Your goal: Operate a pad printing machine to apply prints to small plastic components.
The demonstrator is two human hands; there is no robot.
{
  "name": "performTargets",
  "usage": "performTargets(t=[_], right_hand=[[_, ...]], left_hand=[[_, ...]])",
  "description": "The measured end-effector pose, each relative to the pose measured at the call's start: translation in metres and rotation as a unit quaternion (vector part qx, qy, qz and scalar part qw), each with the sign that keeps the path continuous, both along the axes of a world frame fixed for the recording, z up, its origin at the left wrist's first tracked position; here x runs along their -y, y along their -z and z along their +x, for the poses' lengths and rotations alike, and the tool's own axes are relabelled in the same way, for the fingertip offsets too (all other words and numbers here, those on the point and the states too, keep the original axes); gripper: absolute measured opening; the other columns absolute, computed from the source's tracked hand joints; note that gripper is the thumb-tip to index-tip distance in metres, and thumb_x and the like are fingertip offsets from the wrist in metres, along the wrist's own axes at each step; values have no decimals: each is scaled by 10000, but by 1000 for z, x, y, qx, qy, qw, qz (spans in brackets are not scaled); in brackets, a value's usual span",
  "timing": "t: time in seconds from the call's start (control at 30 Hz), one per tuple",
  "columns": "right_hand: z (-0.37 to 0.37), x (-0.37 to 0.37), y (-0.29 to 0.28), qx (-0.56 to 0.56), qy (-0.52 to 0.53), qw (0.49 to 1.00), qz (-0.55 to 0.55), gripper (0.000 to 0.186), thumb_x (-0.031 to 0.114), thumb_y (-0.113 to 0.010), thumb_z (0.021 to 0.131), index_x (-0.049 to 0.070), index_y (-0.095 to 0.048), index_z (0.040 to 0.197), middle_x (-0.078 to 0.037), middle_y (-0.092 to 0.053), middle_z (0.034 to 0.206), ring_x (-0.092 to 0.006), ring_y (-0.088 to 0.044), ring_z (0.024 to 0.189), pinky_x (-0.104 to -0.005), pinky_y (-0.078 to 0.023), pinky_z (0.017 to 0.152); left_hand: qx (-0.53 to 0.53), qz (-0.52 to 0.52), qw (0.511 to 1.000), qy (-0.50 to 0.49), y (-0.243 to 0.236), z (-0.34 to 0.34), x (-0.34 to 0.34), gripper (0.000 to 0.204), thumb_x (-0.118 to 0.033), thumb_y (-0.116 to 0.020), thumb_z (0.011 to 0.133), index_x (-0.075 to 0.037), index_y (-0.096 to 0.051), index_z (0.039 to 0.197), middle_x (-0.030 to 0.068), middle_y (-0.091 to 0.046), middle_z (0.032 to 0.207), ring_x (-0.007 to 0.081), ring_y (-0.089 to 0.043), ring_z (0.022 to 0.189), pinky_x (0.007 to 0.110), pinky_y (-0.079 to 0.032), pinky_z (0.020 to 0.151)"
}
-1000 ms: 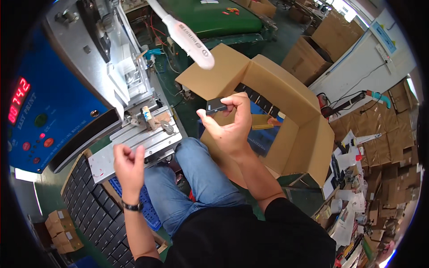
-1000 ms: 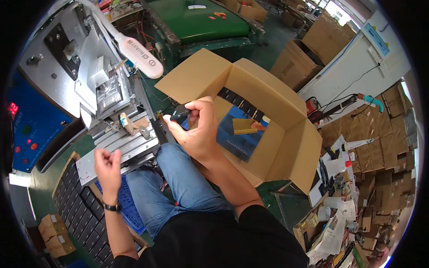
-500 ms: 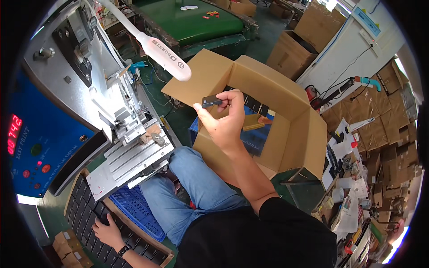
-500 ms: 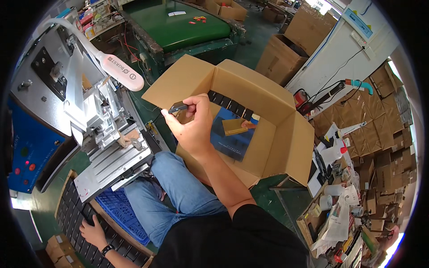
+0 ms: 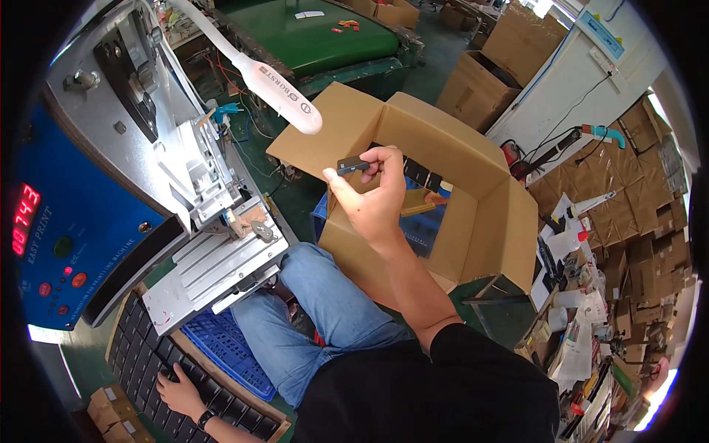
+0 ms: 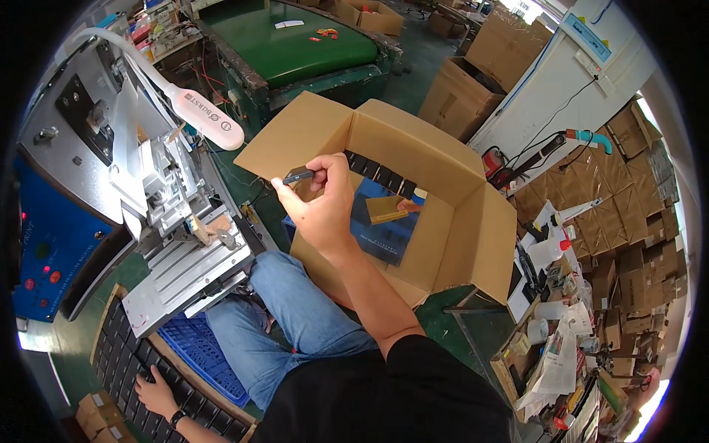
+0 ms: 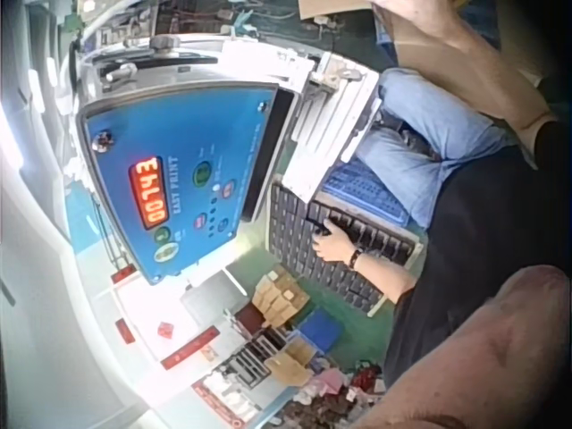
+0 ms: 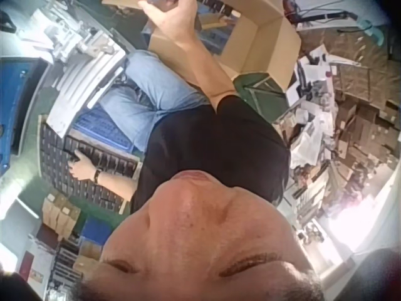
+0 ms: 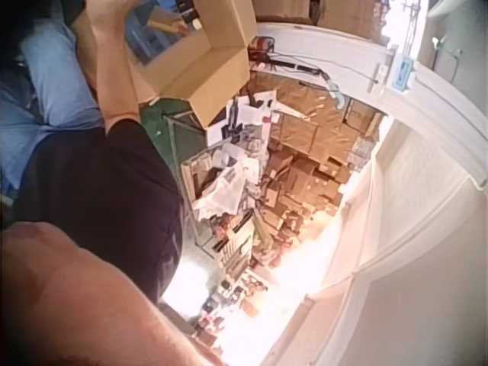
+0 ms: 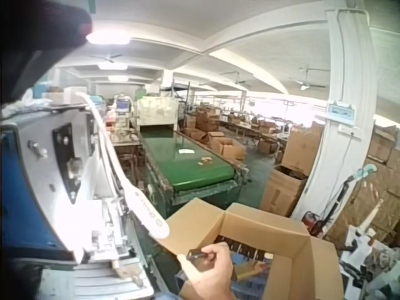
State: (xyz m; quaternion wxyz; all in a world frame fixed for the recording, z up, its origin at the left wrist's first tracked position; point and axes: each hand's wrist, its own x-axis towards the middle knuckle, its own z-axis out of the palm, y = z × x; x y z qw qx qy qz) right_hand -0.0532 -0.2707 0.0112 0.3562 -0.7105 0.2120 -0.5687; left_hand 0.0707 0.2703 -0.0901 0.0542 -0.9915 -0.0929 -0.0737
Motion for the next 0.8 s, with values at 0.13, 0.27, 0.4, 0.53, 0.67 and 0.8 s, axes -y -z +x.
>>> performTargets(t=[0.13, 0.27, 0.4, 0.53, 0.67, 0.8], right_hand=[[-11, 14, 4, -42, 25, 999, -13, 452, 78, -883, 786, 67, -544, 1085, -52, -563, 962, -156, -511, 796, -284, -473, 739], [-50, 50, 35, -225, 95, 968, -50, 382, 187, -855, 822, 61, -554, 1022, -88, -608, 854, -213, -563, 722, -335, -500, 690], [-130, 155, 116, -331, 232, 910, 92, 369, 345, -758, 892, 35, -604, 1020, -152, -677, 851, -364, -679, 763, -452, -557, 702], [-189, 224, 162, -414, 321, 838, 152, 386, 385, -712, 922, 32, -631, 1055, -178, -703, 905, -402, -711, 830, -474, -575, 752], [-191, 241, 182, -475, 357, 790, 152, 401, 404, -675, 947, 27, -648, 1080, -208, -717, 963, -429, -729, 895, -492, -586, 792], [-177, 251, 198, -516, 352, 772, 117, 405, 409, -644, 973, 20, -646, 1085, -228, -719, 1022, -447, -730, 933, -512, -587, 815]], left_hand=[[15, 5, 1000, -15, -5, 1, 18, 634, -554, -671, 996, -13, -676, 1328, 254, -673, 1246, 426, -668, 1080, 529, -556, 924], [42, 52, 998, -7, 33, 9, -27, 406, -296, -715, 1041, 0, -650, 1311, 189, -692, 1147, 249, -681, 976, 345, -561, 846], [148, -64, 983, 88, 77, 46, -64, 547, -587, -741, 911, -153, -782, 1240, 184, -742, 1129, 419, -689, 947, 610, -544, 789], [115, -93, 983, 112, 92, 63, -90, 526, -586, -741, 908, -125, -785, 1158, 237, -728, 1124, 439, -681, 940, 595, -546, 780], [57, -112, 989, 77, 63, 60, -66, 544, -579, -739, 912, -89, -764, 1148, 270, -717, 1127, 459, -677, 951, 582, -548, 805], [18, -120, 992, 21, 32, 41, -42, 590, -575, -732, 922, -48, -728, 1188, 292, -707, 1134, 480, -673, 972, 577, -547, 857]])
